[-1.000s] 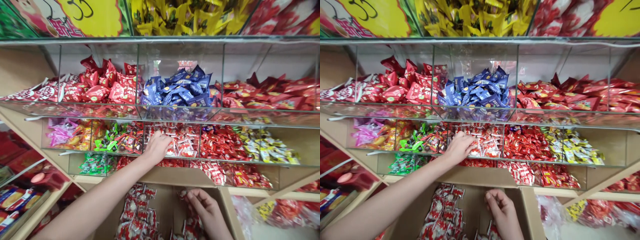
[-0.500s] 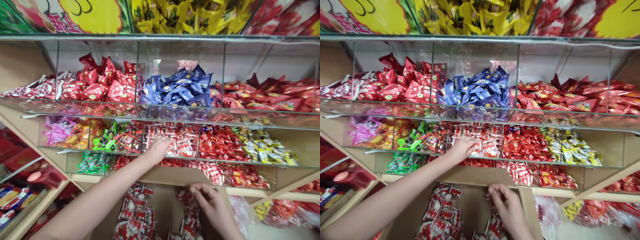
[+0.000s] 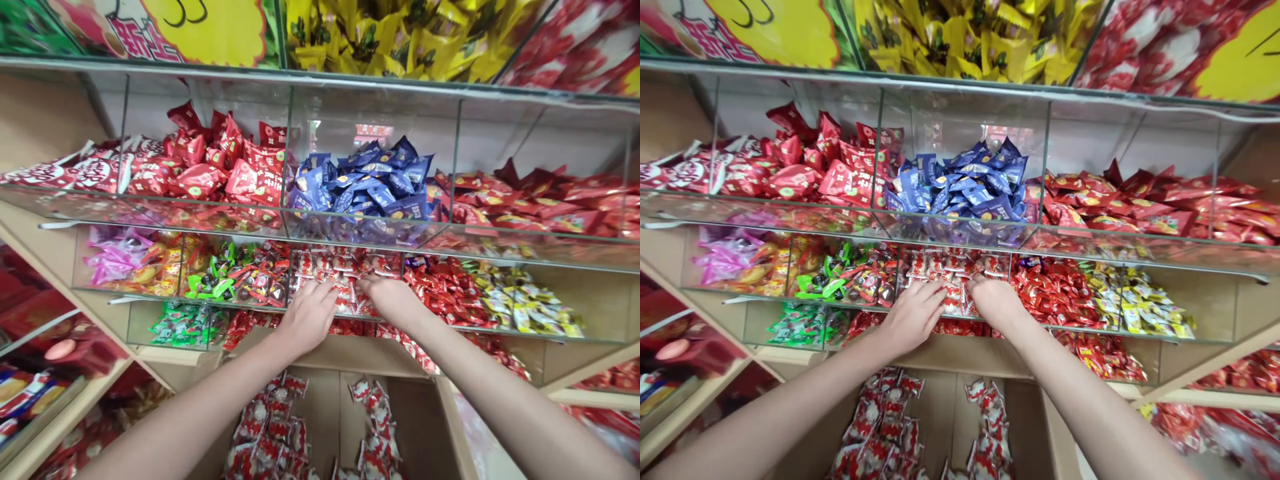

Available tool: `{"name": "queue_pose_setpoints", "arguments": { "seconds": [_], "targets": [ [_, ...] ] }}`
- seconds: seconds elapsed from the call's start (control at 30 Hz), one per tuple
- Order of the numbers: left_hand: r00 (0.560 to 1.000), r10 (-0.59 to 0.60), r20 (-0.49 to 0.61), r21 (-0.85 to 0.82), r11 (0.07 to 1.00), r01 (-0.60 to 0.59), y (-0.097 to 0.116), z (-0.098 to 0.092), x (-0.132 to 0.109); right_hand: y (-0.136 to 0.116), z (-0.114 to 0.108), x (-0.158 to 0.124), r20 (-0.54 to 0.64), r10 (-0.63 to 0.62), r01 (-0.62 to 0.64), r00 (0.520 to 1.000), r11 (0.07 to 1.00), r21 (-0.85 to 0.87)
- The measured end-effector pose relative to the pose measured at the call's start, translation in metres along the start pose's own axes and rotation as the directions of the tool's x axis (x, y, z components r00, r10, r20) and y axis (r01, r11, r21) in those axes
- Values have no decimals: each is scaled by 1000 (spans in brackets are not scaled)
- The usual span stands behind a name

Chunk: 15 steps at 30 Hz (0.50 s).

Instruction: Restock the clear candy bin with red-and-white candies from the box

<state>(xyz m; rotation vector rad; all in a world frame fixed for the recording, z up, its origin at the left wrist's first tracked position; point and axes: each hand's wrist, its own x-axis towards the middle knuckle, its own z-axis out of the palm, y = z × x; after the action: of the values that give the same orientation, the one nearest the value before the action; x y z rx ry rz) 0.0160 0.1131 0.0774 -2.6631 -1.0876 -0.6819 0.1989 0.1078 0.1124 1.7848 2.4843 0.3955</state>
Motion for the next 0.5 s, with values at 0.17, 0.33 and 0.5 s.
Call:
{"name": "queue_pose_setpoints", "arguments": {
  "seconds": [0.17, 0.33, 0.5],
  "targets": [
    [1000, -8, 18, -22, 1000, 8, 4, 6, -6, 0, -2, 5, 44, -65, 66, 997, 997, -37],
    [999, -46, 2, -36, 998, 46, 12, 8, -4, -1, -4, 8, 98, -66, 64, 993, 998, 24],
    [998, -56, -6, 6, 998, 56, 19, 9, 0, 0, -2, 14, 119, -55, 49, 991, 997, 58]
  ]
}}
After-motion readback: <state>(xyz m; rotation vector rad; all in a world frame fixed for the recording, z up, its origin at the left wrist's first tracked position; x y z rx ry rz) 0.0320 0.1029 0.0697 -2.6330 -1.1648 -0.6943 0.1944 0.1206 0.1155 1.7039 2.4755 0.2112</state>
